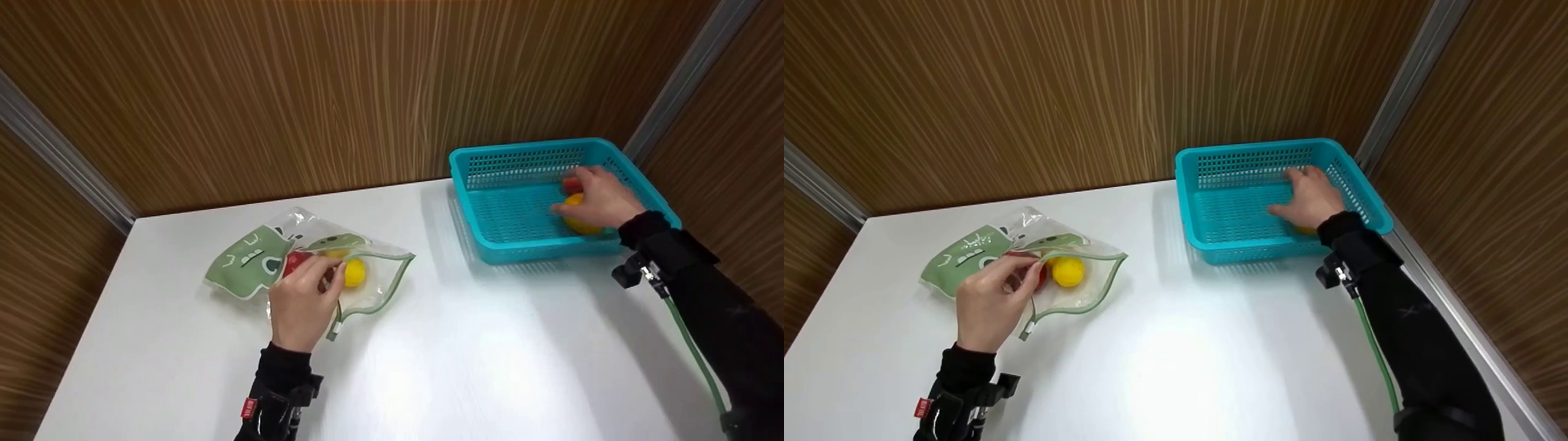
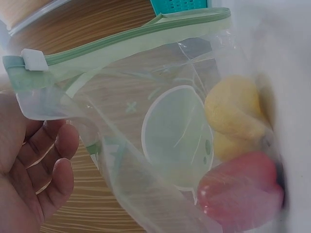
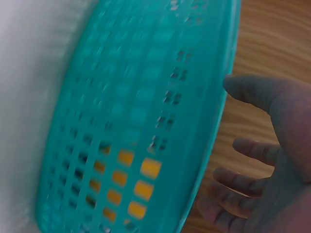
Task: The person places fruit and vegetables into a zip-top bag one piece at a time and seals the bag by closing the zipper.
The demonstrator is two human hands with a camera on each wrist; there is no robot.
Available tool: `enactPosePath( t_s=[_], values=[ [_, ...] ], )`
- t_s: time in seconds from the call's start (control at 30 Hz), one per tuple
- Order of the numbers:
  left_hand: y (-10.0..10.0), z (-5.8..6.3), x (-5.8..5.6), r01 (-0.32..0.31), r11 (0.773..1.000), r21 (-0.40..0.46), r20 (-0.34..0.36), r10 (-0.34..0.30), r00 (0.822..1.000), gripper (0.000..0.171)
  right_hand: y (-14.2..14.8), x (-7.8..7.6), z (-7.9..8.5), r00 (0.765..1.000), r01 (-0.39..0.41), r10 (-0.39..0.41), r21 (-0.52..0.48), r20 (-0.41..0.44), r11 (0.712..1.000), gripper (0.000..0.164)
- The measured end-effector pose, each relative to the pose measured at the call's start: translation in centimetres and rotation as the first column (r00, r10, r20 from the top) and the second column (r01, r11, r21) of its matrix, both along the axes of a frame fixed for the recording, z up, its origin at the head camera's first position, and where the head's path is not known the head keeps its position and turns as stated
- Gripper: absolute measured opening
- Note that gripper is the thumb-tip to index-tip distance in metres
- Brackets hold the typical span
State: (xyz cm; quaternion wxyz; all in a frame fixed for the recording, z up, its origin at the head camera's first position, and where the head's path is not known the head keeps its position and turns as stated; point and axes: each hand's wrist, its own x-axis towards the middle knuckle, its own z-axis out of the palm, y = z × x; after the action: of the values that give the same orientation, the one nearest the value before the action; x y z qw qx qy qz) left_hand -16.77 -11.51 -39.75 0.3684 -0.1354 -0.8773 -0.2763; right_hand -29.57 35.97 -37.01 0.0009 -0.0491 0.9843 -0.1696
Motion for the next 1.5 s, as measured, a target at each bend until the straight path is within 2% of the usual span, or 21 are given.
enactPosePath(
  t_s=[0.1, 0.27, 0.5, 1.0, 1.27, 1.5],
  values=[
    [-0.1, 0.0, 0.0, 0.000, 1.000, -0.003, -0.002, 0.000, 1.000, 0.008, 1.2, -0.8, -0.4, 0.999, 0.017, -0.020, 0.044, 0.049, 0.999, 0.075],
    [-0.1, 0.0, 0.0, -0.005, 1.000, -0.006, -0.005, 0.005, 1.000, 0.008, 2.8, -1.6, -1.4, 0.991, 0.030, -0.038, 0.071, 0.125, 0.997, 0.083],
    [-0.1, 0.1, 0.1, -0.003, 1.000, -0.005, -0.005, 0.003, 1.000, 0.008, 3.9, -2.0, -2.7, 0.986, 0.010, -0.024, 0.086, 0.168, 0.996, 0.079],
    [-0.1, 0.0, 0.0, -0.009, 1.000, -0.003, -0.007, 0.009, 1.000, 0.008, 3.4, -2.7, -3.8, 0.975, -0.005, -0.015, 0.093, 0.220, 0.996, 0.085],
    [-0.1, 0.0, 0.0, -0.014, 1.000, -0.007, 0.000, 0.014, 1.000, 0.008, 3.3, -2.9, -4.4, 0.974, -0.069, 0.048, 0.088, 0.223, 0.994, 0.089],
    [-0.1, 0.0, 0.0, -0.012, 1.000, -0.003, 0.006, 0.012, 1.000, 0.008, 3.1, -3.3, -4.9, 0.974, -0.087, 0.055, 0.142, 0.218, 0.986, 0.082]
  ],
)
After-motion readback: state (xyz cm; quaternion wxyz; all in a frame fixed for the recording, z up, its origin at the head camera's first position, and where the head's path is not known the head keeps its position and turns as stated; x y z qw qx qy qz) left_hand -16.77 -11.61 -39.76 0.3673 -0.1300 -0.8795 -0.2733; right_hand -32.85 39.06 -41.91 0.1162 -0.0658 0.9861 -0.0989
